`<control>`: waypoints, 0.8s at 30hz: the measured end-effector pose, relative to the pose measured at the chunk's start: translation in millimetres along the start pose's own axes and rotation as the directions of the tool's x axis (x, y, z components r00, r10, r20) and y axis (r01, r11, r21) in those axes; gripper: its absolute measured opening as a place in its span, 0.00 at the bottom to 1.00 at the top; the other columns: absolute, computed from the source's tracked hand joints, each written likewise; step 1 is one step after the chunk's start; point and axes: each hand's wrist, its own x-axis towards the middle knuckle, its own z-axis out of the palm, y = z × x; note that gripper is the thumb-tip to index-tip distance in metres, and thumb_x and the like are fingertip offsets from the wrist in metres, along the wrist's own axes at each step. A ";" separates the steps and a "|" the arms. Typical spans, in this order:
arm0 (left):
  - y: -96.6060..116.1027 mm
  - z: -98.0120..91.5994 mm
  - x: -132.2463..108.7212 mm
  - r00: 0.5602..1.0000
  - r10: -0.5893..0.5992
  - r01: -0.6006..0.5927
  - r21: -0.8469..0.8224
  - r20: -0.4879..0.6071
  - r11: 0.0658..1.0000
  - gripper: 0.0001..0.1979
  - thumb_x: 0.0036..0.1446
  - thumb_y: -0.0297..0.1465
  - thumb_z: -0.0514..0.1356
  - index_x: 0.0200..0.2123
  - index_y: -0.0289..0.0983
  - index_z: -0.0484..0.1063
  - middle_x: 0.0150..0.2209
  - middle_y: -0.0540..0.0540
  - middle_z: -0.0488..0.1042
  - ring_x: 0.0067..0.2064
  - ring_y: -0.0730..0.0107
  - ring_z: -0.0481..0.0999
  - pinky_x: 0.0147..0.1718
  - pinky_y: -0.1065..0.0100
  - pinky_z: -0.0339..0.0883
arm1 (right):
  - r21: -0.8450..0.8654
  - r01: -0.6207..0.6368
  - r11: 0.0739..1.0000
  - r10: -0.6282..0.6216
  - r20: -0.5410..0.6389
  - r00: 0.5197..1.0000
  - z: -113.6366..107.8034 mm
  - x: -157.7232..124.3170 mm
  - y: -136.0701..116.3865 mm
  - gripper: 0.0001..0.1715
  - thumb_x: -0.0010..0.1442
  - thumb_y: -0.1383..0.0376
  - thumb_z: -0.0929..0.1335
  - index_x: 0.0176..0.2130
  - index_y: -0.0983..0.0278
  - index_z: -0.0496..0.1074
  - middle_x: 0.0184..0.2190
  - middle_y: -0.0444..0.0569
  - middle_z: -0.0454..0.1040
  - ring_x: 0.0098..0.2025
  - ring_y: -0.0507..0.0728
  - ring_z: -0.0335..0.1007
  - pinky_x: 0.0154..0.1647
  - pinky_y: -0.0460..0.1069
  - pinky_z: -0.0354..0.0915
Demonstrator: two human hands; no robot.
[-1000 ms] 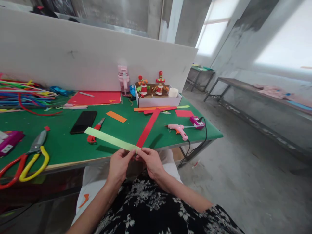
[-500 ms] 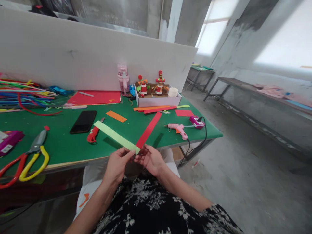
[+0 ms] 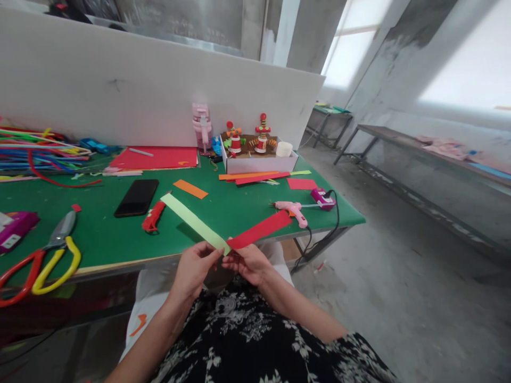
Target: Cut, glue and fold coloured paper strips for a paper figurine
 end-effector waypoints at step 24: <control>-3.6 -1.8 3.2 0.994 -0.111 0.111 0.014 -0.015 0.994 0.22 0.28 0.48 0.72 0.18 0.36 0.72 0.16 0.49 0.74 0.19 0.72 0.68 0.20 0.70 0.62 | -0.205 0.163 0.965 -0.182 -0.079 0.980 8.8 -4.7 1.2 0.27 0.36 0.47 0.80 0.27 0.66 0.80 0.19 0.44 0.75 0.22 0.50 0.69 0.27 0.45 0.66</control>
